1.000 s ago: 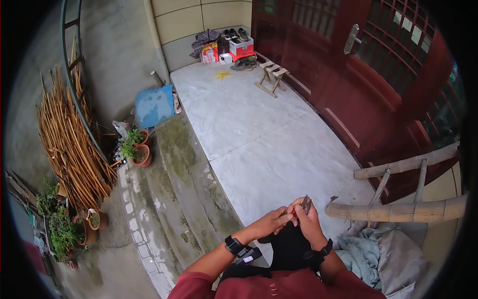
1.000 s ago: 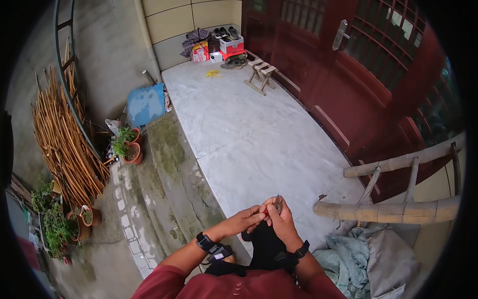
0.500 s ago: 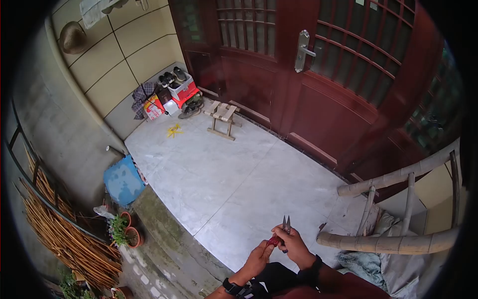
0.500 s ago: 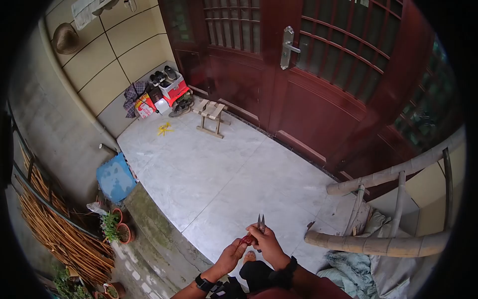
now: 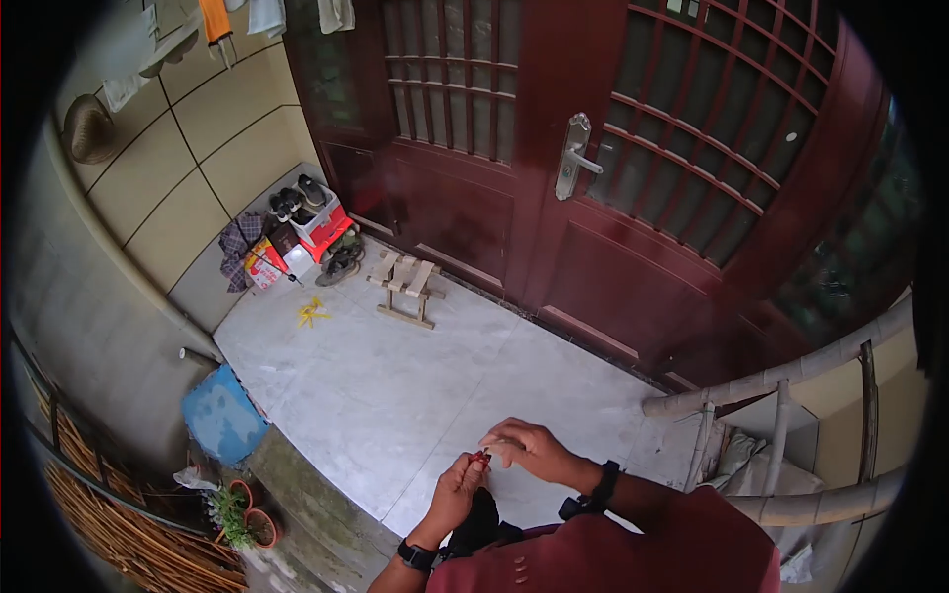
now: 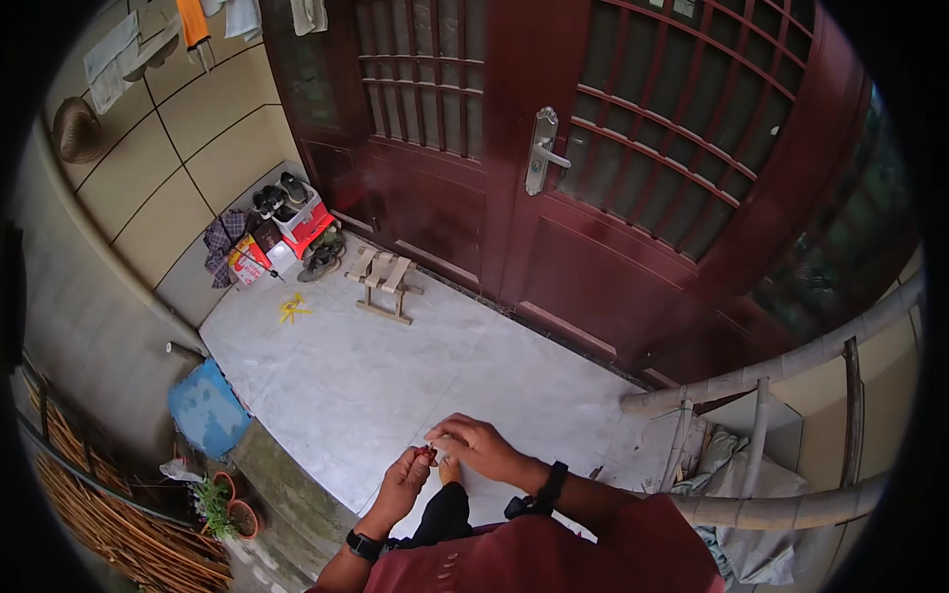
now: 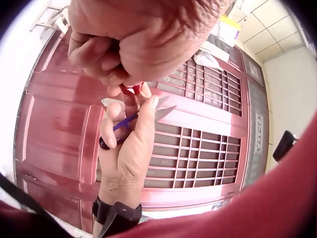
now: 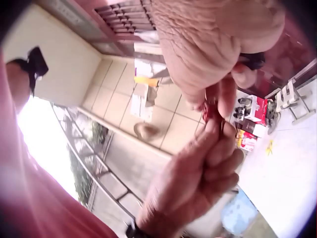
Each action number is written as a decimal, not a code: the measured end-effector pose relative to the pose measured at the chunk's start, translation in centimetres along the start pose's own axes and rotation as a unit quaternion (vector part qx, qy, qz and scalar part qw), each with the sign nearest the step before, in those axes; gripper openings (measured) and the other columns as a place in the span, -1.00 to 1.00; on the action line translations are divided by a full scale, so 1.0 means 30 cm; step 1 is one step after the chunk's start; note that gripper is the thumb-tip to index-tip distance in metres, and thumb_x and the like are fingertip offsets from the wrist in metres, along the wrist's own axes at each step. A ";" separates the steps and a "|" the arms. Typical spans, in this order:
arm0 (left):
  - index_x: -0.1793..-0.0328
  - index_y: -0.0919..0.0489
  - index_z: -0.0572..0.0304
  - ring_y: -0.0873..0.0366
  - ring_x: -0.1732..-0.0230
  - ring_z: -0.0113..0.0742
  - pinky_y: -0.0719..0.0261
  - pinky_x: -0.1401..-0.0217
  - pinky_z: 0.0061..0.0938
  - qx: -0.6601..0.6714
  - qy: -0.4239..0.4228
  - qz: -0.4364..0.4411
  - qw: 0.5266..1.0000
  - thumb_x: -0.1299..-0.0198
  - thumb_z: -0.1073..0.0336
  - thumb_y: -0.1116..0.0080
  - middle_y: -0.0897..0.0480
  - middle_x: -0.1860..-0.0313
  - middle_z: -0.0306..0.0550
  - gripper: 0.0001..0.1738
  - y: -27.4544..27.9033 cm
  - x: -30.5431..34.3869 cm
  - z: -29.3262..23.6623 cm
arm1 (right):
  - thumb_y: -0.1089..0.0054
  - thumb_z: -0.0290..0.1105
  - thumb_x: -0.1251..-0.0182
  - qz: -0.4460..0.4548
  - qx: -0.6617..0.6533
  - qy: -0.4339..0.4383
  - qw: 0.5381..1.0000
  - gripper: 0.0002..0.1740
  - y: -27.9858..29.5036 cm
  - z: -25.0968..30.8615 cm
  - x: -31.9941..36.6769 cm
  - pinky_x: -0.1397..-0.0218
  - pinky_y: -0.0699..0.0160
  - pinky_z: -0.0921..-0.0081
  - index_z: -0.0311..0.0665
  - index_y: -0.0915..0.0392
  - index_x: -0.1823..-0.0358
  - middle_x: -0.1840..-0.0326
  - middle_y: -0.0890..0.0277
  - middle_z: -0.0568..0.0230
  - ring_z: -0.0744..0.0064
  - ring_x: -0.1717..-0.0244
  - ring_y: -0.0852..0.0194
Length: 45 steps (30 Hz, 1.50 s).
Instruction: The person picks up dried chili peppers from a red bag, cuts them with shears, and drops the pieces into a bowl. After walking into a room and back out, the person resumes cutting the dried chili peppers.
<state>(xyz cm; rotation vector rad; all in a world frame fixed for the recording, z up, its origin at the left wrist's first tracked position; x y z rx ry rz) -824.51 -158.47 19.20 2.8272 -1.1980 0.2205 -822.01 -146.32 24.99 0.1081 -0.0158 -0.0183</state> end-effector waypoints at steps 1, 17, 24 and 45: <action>0.12 -0.49 0.18 -0.22 0.50 -0.59 -0.24 0.42 -0.62 0.013 -0.009 0.001 1.000 -0.48 0.09 0.12 -0.38 0.51 -0.38 -0.68 0.036 -0.071 -0.049 | 0.05 -0.23 -0.52 -0.032 -0.021 -0.022 0.999 -0.67 0.069 -0.023 -0.065 0.27 -0.47 0.62 -0.34 -0.54 -0.01 0.14 -0.50 0.25 0.64 0.42 -0.46; 0.09 -0.49 0.10 -0.19 0.52 -0.61 -0.19 0.45 -0.71 0.009 -0.011 0.183 0.983 -0.50 0.03 0.19 -0.34 0.54 -0.38 -0.66 0.038 -1.340 -0.493 | -0.12 -0.34 -0.30 -0.460 0.657 0.056 0.595 -0.67 1.657 0.140 -0.952 -0.18 -0.32 0.22 -0.29 -0.51 -0.06 0.02 -0.55 0.08 0.09 -0.08 -0.44; 0.08 -0.49 0.12 -0.22 0.51 -0.60 -0.22 0.42 -0.69 0.010 0.080 0.239 0.968 -0.49 0.01 0.18 -0.35 0.54 -0.36 -0.63 0.005 -1.735 -0.471 | 0.15 -0.03 -0.51 -0.520 0.225 -0.022 0.824 -0.48 1.943 -0.130 -1.043 0.07 -0.41 0.45 -0.39 -0.58 0.06 0.19 -0.62 0.18 0.32 0.18 -0.55; -0.04 -0.49 0.20 -0.22 0.43 -0.62 -0.27 0.36 -0.67 -0.077 0.087 0.533 0.838 -0.50 0.13 0.20 -0.41 0.44 -0.35 -0.67 0.103 -2.305 -0.448 | 0.29 0.07 -0.56 -0.927 -0.027 0.083 0.366 -0.43 1.184 -0.137 -0.419 0.07 -0.47 0.45 -0.29 -0.50 0.23 0.19 -0.53 0.17 0.44 0.18 -0.47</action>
Point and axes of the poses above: each hand's wrist, its own x-axis away from the middle knuckle, its own y-axis out of the back of the hand, z = x × y, the point moved 10 cm from there along -x, towards the middle knuckle
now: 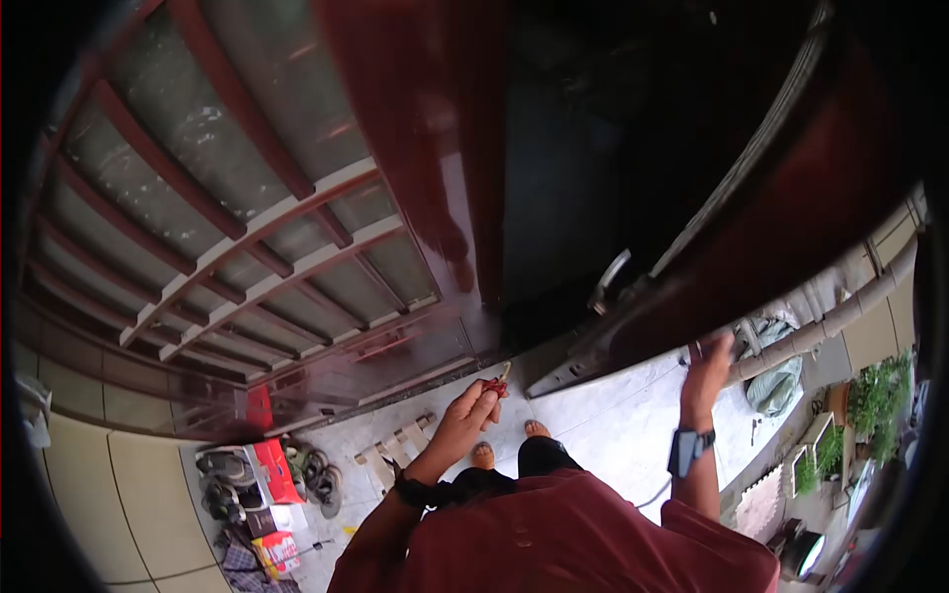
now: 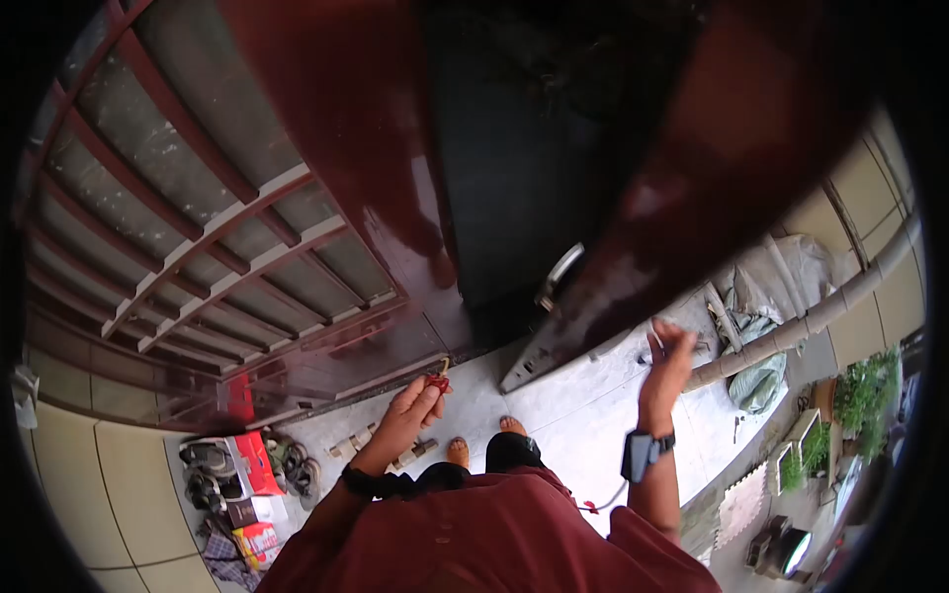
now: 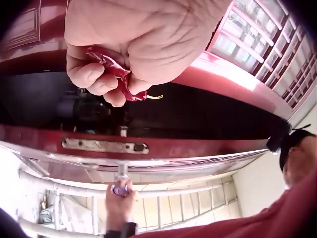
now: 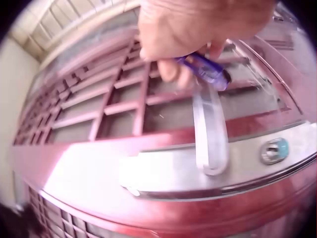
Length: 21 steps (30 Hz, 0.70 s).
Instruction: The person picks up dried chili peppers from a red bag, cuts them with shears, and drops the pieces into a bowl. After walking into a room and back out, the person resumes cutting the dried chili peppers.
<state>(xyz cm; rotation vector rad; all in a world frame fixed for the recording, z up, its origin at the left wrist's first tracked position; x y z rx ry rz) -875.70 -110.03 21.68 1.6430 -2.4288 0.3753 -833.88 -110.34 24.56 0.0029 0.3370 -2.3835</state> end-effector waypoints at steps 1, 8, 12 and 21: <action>-0.04 -0.49 0.20 -0.27 0.41 -0.62 -0.30 0.34 -0.70 0.006 -0.007 0.018 1.000 -0.49 0.11 0.17 -0.46 0.41 -0.34 -0.66 -0.006 -0.024 0.039 | 0.27 0.07 -0.55 -0.012 0.015 -0.041 0.999 -0.48 0.157 -0.056 0.052 0.22 -0.44 0.46 -0.24 -0.44 0.29 0.31 -0.43 0.27 0.47 0.30 -0.41; -0.07 -0.50 0.19 -0.44 0.31 -0.56 -0.44 0.21 -0.63 -0.016 -0.025 0.188 0.982 -0.48 0.14 0.15 -0.57 0.29 -0.26 -0.69 -0.255 -0.255 0.045 | -0.16 -0.12 -0.33 0.319 0.552 -0.193 0.746 -0.73 0.558 -0.356 0.844 0.28 -0.54 0.19 -0.14 -0.69 0.32 0.40 -0.61 0.05 -0.08 0.35 -0.59; -0.11 -0.48 0.18 -0.44 0.29 -0.58 -0.45 0.17 -0.64 -0.054 -0.033 0.245 0.967 -0.49 0.15 0.17 -0.57 0.29 -0.28 -0.68 -0.429 -0.448 0.161 | 0.01 -0.40 -0.44 0.368 0.462 -0.073 0.804 -0.79 0.322 -0.314 0.741 0.04 -0.46 0.31 -0.11 -0.52 -0.04 0.09 -0.50 0.17 0.33 0.14 -0.46; 0.10 -0.42 0.23 -0.47 0.48 -0.13 -0.43 0.36 -0.31 -0.252 -0.165 0.315 0.900 -0.43 0.16 0.12 -0.52 0.48 -0.03 -0.74 -0.857 -0.903 -0.129 | -0.19 -0.37 -0.33 0.059 -0.009 -0.187 0.981 -0.73 -0.124 -0.176 -0.180 0.66 -0.01 0.74 -0.33 -0.55 0.01 0.50 -0.42 0.54 0.83 0.65 -0.11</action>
Point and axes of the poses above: each hand's wrist, its own x-axis away from the middle knuckle, its own y-axis out of the back of the hand, z = x × y, the point moved 10 cm from there along -x, towards the middle knuckle
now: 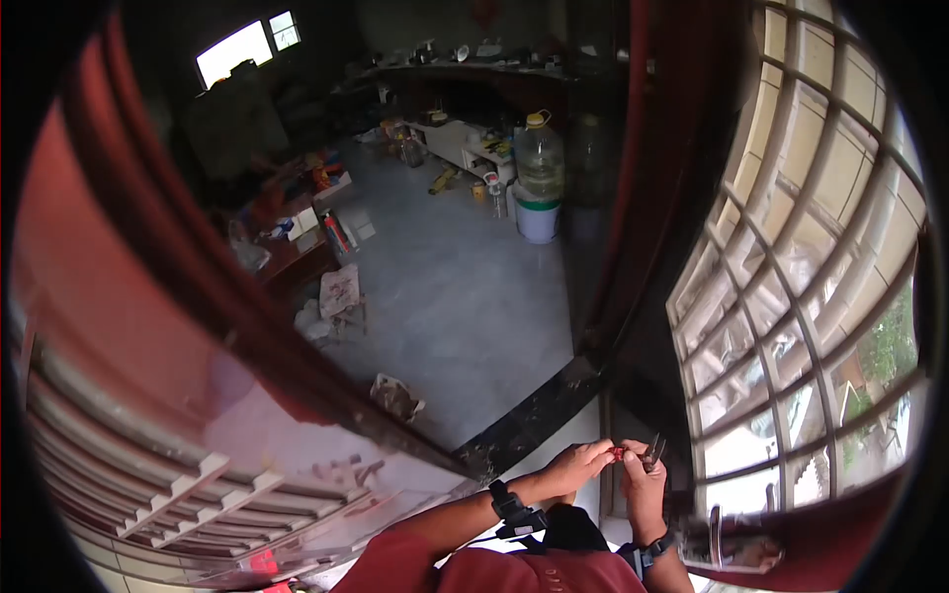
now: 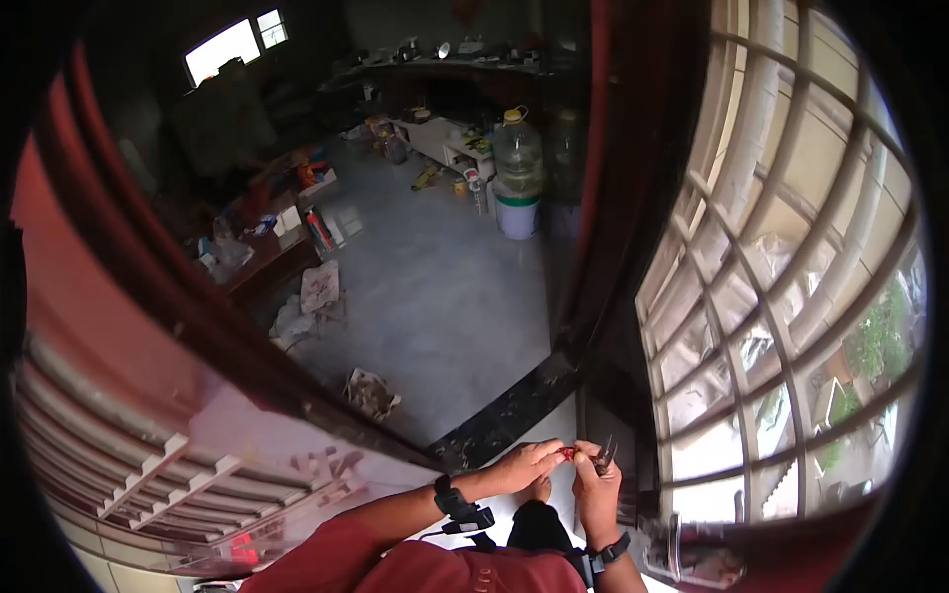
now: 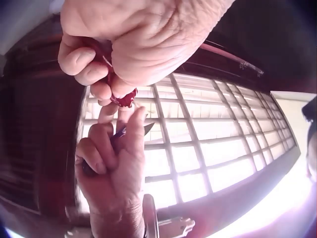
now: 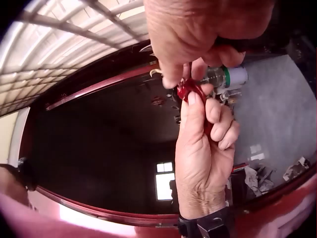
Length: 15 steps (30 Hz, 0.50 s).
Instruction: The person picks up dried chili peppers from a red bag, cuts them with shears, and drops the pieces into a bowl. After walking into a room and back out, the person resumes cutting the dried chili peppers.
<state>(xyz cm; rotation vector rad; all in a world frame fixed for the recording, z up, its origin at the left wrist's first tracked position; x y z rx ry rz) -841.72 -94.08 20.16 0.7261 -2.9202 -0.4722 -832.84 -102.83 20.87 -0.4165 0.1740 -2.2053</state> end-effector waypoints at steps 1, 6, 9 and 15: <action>0.11 -0.41 0.23 -0.48 0.47 -0.09 -0.44 0.35 -0.30 -0.010 0.033 0.012 0.999 -0.43 0.16 0.12 -0.52 0.48 -0.02 -0.74 0.029 -0.089 0.020 | -0.20 -0.39 -0.33 -0.001 0.012 0.021 1.000 -0.78 -0.016 0.042 -0.078 0.65 -0.01 0.75 -0.32 -0.56 0.06 0.47 -0.46 0.52 0.83 0.65 -0.12; 0.07 -0.41 0.24 -0.46 0.58 -0.18 -0.43 0.48 -0.30 0.014 -0.025 -0.080 0.996 -0.41 0.17 0.11 -0.57 0.46 0.02 -0.74 0.203 -0.345 0.148 | -0.28 -0.62 -0.09 0.005 0.272 0.326 0.905 -0.82 -0.111 0.228 -0.392 0.11 -0.51 0.53 -0.31 -0.60 0.24 0.23 -0.58 0.22 0.40 0.28 -0.54; -0.04 -0.44 0.18 -0.36 0.56 -0.58 -0.37 0.51 -0.60 0.133 0.108 -0.026 0.985 -0.45 0.19 0.13 -0.56 0.36 -0.24 -0.75 0.291 -0.442 0.267 | -0.27 -0.70 0.01 0.079 0.354 0.389 0.847 -0.78 -0.282 0.275 -0.530 0.13 -0.54 0.43 -0.25 -0.59 0.32 0.25 -0.56 0.20 0.25 0.18 -0.55; -0.13 -0.45 0.19 -0.53 0.44 -0.56 -0.44 0.41 -0.66 0.200 0.146 -0.054 0.967 -0.48 0.14 0.16 -0.59 0.26 -0.25 -0.68 0.605 -0.538 0.336 | -0.17 -0.50 -0.27 0.129 0.231 0.228 0.937 -0.97 -0.492 0.135 -0.946 0.46 -0.35 0.59 -0.24 -0.51 0.34 0.41 -0.52 0.25 0.46 0.50 -0.41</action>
Point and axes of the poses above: each hand's wrist, its own x-axis away from the middle knuckle, its own y-axis out of the back of the hand, z = x × y, the point moved 10 cm from there along -x, towards the middle knuckle
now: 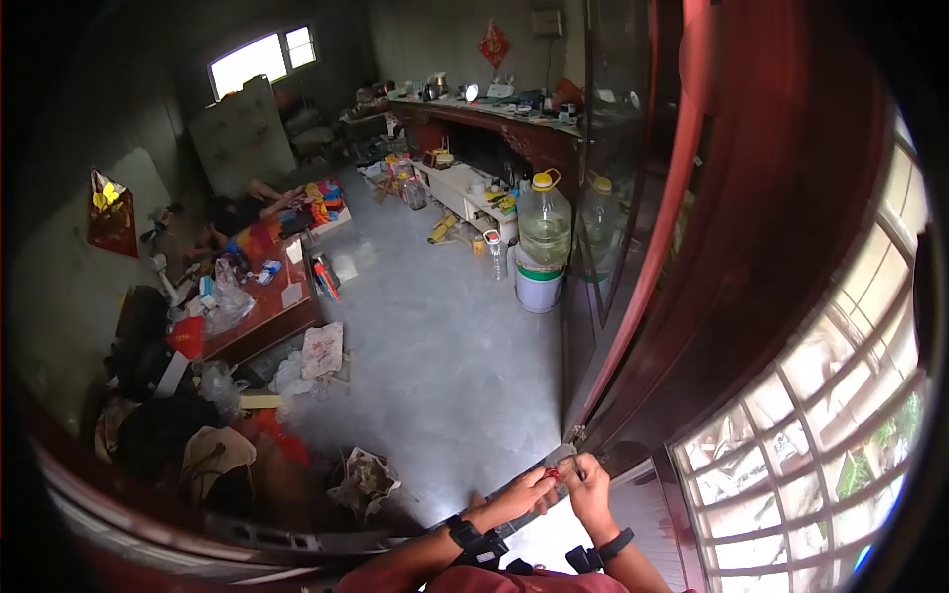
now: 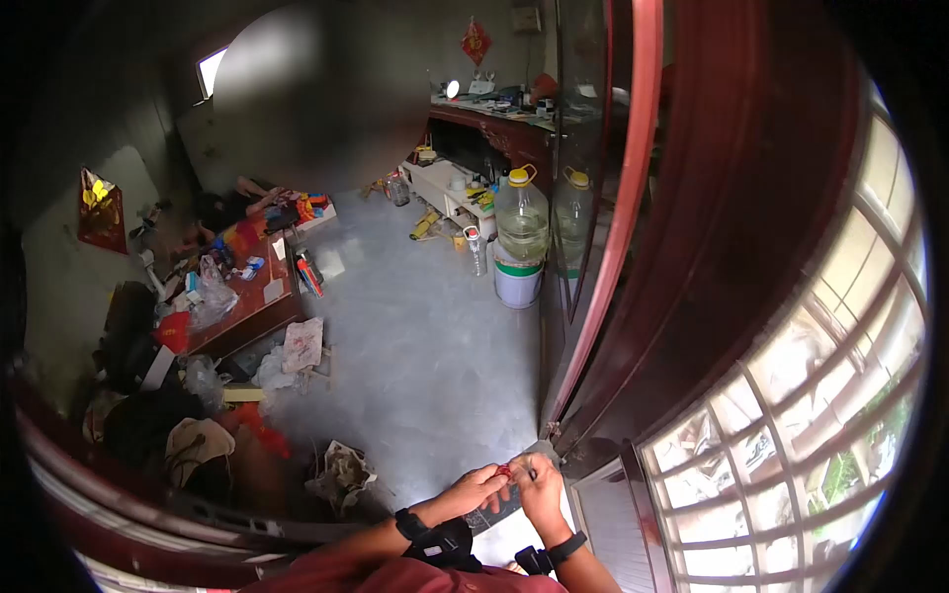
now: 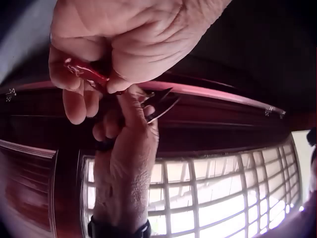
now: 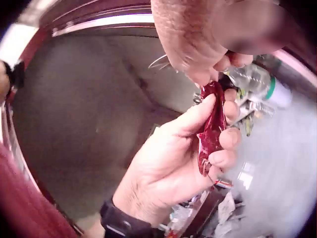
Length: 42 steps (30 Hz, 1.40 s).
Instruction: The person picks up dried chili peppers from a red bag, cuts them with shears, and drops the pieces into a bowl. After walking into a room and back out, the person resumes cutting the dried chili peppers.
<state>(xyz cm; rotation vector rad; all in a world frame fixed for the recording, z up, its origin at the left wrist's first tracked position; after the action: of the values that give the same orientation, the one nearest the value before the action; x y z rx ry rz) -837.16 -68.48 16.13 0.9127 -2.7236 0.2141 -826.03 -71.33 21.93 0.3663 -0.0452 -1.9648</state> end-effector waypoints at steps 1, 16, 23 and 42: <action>-0.12 -0.45 0.19 -0.53 0.44 -0.56 -0.44 0.39 -0.67 0.013 0.011 0.013 1.000 -0.48 0.14 0.15 -0.60 0.26 -0.24 -0.68 0.056 -0.025 -0.003 | -0.14 -0.44 -0.34 0.037 -0.167 -0.148 0.974 -0.92 -0.076 -0.116 -0.044 0.53 -0.24 0.65 -0.22 -0.50 0.34 0.48 -0.48 0.30 0.56 0.58 -0.31; -0.21 -0.37 0.17 -0.59 0.29 -0.49 -0.49 0.33 -0.59 0.027 -0.123 -0.175 0.977 -0.42 0.22 0.02 -0.58 0.29 -0.20 -0.68 1.193 -0.460 -0.234 | -0.21 -0.50 -0.27 0.142 0.004 0.061 0.988 -0.98 -0.836 -0.062 -1.089 0.44 -0.48 0.60 -0.25 -0.58 0.29 0.30 -0.61 0.34 0.59 0.42 -0.51; 0.06 -0.50 0.24 -0.46 0.34 -0.50 -0.45 0.25 -0.57 0.018 -0.059 -0.218 0.974 -0.48 0.09 0.15 -0.53 0.39 -0.26 -0.65 1.644 -0.662 -0.290 | -0.20 -0.33 -0.35 0.270 -0.222 -0.233 0.907 -0.85 -1.171 -0.230 -1.508 0.64 -0.17 0.72 -0.28 -0.54 0.22 0.64 -0.39 0.46 0.70 0.69 -0.25; 0.07 -0.52 0.17 -0.36 0.22 -0.52 -0.36 0.15 -0.61 0.288 -0.053 -0.312 0.904 -0.43 -0.23 0.26 -0.46 0.29 -0.24 -0.41 2.512 -1.089 -0.636 | -0.15 -0.45 -0.36 0.431 -0.198 -0.191 0.859 -0.93 -1.824 -0.281 -2.549 0.59 -0.22 0.72 -0.30 -0.51 0.27 0.48 -0.51 0.36 0.73 0.63 -0.26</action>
<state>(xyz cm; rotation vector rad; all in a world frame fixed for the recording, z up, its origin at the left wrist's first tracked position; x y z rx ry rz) -854.10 13.99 20.62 1.9403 -2.3093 0.8783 -844.17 21.30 20.99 -0.2954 -0.0472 -1.0757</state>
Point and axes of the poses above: each hand's wrist, its own x-axis away from the middle knuckle, its own y-axis out of the back of the hand, z = x × y, the point moved 10 cm from there along -x, towards the middle knuckle
